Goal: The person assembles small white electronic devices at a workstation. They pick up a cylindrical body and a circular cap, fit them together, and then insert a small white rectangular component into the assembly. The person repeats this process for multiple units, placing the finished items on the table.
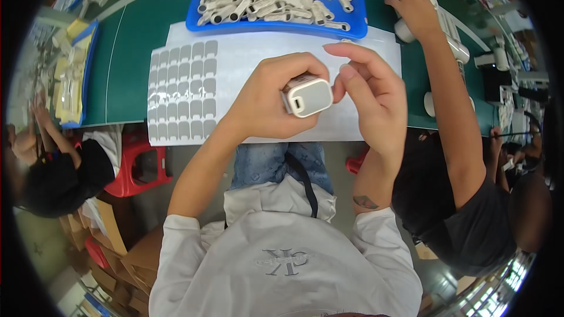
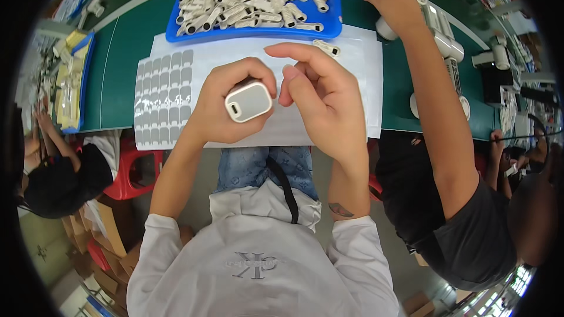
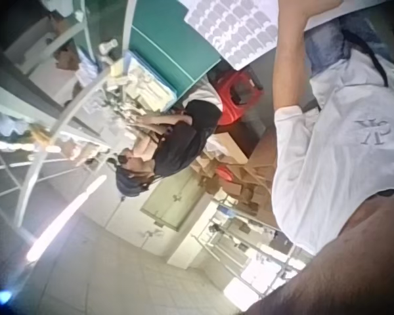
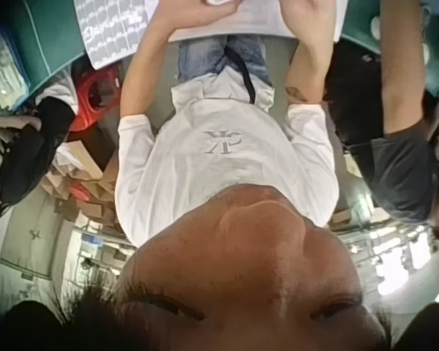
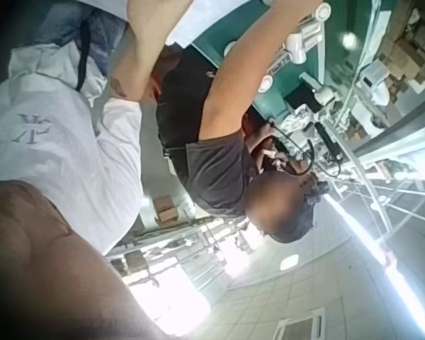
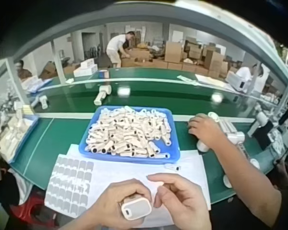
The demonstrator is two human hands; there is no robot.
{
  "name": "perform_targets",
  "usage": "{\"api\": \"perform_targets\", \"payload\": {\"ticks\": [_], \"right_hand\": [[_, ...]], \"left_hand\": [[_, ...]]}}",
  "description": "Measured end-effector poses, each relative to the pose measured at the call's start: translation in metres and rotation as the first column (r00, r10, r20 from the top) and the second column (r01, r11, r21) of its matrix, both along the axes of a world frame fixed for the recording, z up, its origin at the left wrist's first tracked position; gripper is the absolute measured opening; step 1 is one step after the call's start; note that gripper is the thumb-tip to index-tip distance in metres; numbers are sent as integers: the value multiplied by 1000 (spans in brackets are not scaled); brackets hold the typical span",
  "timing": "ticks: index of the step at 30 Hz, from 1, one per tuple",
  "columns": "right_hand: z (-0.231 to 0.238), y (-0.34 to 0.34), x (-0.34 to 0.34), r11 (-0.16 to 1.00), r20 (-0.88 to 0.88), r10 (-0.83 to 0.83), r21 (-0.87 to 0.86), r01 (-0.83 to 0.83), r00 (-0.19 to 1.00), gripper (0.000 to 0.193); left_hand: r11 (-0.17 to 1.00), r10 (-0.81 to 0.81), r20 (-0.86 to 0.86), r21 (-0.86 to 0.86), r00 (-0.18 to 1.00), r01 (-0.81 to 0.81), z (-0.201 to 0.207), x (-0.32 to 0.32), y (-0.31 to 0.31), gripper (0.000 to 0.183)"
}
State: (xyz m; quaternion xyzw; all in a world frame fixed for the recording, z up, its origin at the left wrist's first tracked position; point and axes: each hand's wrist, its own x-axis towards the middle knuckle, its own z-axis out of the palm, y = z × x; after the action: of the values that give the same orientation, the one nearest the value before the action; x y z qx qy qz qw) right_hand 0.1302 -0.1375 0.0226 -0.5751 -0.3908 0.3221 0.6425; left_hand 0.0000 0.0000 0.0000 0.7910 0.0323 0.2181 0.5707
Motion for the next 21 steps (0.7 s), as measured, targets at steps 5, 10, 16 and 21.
{"api": "perform_targets", "payload": {"ticks": [5, 10, 16, 21], "right_hand": [[-24, -25, 28, 991, -30, -137, -12, 136, 990, 24], [-44, -39, 51, 948, 352, -288, -29, 318, 890, 26], [-60, -26, 54, 941, 526, -256, -56, 334, 811, 37], [-62, -24, 59, 932, 571, -257, -67, 356, 780, 44]], "left_hand": [[998, -52, -13, 31, 999, 53, 10, 24, 5, 25], [1000, 15, 122, -13, 992, -14, 20, 25, 14, 35], [989, 88, 221, 95, 971, -111, 84, 70, 81, 55], [817, 408, 81, 411, 909, -403, 106, 171, 143, 34]]}}
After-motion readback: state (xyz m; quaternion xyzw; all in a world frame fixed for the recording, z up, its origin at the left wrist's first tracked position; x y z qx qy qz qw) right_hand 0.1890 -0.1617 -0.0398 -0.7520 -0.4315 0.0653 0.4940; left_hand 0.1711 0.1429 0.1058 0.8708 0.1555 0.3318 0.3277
